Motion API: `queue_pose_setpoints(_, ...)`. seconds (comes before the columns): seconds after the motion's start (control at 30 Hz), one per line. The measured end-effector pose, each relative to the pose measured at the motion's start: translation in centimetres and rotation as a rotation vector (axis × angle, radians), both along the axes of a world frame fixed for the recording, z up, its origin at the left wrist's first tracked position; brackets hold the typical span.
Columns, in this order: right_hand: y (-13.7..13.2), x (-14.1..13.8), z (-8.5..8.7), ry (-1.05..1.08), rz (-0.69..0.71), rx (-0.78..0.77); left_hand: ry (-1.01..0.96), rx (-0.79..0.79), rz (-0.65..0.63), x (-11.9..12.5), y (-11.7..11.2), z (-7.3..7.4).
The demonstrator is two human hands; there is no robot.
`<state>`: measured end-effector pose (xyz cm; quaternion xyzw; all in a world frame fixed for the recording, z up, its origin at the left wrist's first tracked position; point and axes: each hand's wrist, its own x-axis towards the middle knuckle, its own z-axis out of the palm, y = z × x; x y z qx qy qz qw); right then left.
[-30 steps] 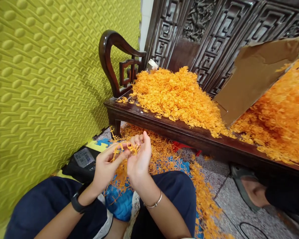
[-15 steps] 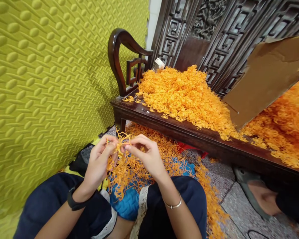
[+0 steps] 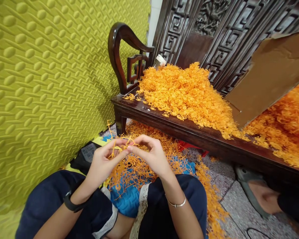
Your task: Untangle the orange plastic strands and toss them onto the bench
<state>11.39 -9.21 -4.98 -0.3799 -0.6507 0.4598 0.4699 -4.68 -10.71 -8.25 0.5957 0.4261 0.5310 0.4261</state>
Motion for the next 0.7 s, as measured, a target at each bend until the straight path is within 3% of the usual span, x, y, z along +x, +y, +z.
queue_pose_setpoints(0.2,-0.2,-0.3,-0.4,0.037,-0.134,0.117,0.092,0.099,-0.03,0.6,-0.3,-0.6)
queue_pose_setpoints(0.37,0.0,-1.0,-1.3,0.233,-0.219,0.109,0.118,0.189,0.002,1.0,-1.4,-0.6)
queue_pose_setpoints(0.57,1.6,3.6,0.7,0.53,-0.589,0.344,0.172,0.203,-0.059,1.7,-2.5,-0.9)
queue_pose_setpoints(0.7,0.9,5.0,0.9,0.453,-0.484,0.158,0.113,0.151,-0.008,2.3,-1.4,-1.3)
